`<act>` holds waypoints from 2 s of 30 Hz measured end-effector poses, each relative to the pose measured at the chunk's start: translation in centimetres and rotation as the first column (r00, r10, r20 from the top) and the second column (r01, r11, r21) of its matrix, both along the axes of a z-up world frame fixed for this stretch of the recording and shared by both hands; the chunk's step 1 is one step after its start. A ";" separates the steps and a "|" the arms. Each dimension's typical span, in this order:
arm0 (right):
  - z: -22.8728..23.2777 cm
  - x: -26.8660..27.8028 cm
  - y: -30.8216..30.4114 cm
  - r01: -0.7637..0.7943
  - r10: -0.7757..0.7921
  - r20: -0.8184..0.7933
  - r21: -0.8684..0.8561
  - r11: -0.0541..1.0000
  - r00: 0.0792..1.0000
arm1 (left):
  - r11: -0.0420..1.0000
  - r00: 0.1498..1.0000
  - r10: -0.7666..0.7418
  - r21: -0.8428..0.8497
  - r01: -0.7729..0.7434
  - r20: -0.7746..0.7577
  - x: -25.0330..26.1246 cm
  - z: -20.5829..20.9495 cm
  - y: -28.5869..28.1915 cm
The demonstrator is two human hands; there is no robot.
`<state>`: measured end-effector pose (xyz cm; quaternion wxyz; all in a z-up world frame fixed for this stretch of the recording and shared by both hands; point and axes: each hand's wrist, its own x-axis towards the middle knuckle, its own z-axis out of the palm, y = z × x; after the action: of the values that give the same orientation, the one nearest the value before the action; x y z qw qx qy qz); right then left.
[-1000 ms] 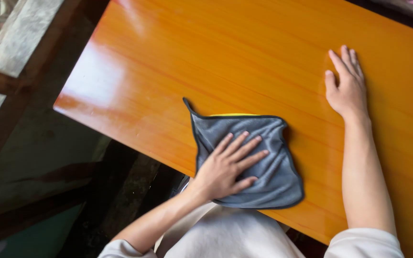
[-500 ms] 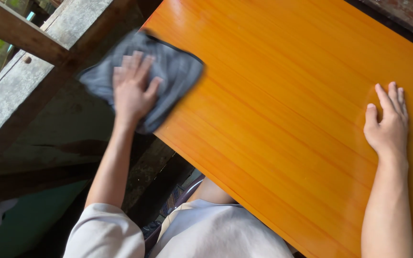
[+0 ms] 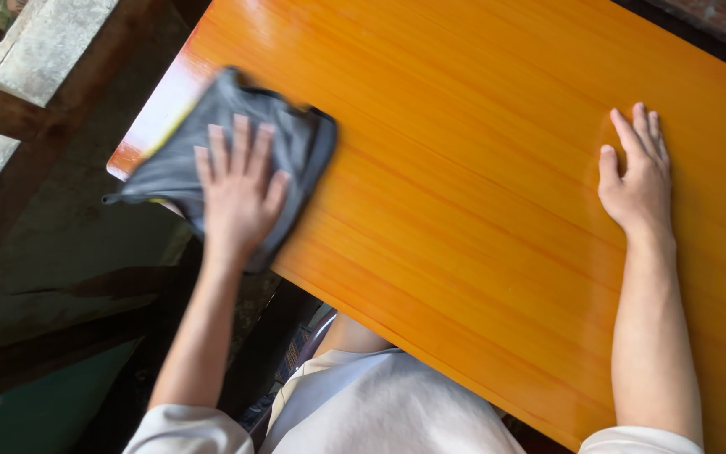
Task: Wiping a wooden table with a microfiber cloth.
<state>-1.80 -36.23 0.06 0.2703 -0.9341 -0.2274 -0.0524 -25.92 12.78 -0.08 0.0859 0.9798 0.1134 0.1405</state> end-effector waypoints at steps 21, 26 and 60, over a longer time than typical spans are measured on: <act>0.6 -0.3 0.3 0.036 -0.037 -0.050 -0.018 0.999 0.998 | 0.832 0.873 -0.488 -0.298 0.468 0.010 0.2 3.5 -13.2; 0.4 -0.4 0.6 0.044 -0.045 -0.050 -0.015 0.999 0.998 | 0.953 0.977 -0.214 -0.214 0.213 0.019 0.5 3.3 -2.3; -1.9 1.3 -1.5 0.021 -0.020 0.015 -0.021 1.000 1.000 | 0.476 0.459 -0.879 -0.160 0.865 -0.133 -0.9 1.0 -24.5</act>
<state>-0.53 -37.73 -1.82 0.2584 -0.9387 -0.2204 -0.0597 -26.81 -11.75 0.95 0.1682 0.9049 -0.3902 -0.0246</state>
